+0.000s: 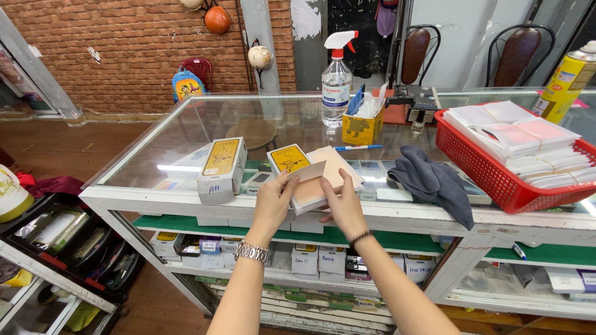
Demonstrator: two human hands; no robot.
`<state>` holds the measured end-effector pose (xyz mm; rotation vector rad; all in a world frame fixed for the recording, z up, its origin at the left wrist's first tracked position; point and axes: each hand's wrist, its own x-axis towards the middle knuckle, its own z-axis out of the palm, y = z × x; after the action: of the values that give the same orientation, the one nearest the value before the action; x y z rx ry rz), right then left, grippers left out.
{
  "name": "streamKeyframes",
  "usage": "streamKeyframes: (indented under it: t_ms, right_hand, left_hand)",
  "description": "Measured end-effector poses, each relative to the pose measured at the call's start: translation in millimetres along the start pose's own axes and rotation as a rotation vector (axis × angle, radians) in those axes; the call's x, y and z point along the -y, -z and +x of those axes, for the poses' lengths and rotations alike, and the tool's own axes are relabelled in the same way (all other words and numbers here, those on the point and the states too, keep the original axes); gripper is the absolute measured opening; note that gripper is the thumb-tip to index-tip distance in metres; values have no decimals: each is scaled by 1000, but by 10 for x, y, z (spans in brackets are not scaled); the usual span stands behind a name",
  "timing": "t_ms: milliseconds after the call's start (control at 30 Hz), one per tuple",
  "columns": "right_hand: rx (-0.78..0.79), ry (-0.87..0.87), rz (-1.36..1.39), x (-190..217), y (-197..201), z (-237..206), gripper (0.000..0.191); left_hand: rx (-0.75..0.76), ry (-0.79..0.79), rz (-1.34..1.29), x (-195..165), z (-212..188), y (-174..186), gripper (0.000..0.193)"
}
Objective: The person arranges product boxes on a glass display counter, opens and repositions some boxes, and wipes several white boxes with a gray cloth. The person then moves to a counter with red baskets and coils blue, red, and white charging cables one at a time, placing each coiled cable into a separate basket.
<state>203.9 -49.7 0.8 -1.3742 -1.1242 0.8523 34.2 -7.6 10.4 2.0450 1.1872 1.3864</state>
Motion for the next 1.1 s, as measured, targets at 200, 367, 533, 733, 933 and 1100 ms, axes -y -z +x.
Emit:
streamKeyframes:
  t_ms: [200, 367, 533, 733, 933, 1100]
  right_hand:
    - [-121, 964, -732, -504, -108, -585, 79]
    - [-88, 933, -885, -634, -341, -217, 83]
    - [-116, 911, -906, -590, -455, -55, 84]
    - [-49, 908, -827, -614, -503, -77, 86]
    - [31, 745, -598, -552, -231, 122, 45]
    - [-136, 449, -669, -351, 365, 812, 43]
  left_hand:
    - [-23, 16, -34, -39, 28, 26, 28]
    - [-6, 39, 21, -110, 45, 13, 28]
    - [-26, 125, -44, -170, 97, 44, 29]
    - [-38, 103, 13, 33, 155, -25, 30]
    - [-150, 59, 102, 263, 89, -72, 30]
    - [-210, -133, 283, 67, 37, -85, 32]
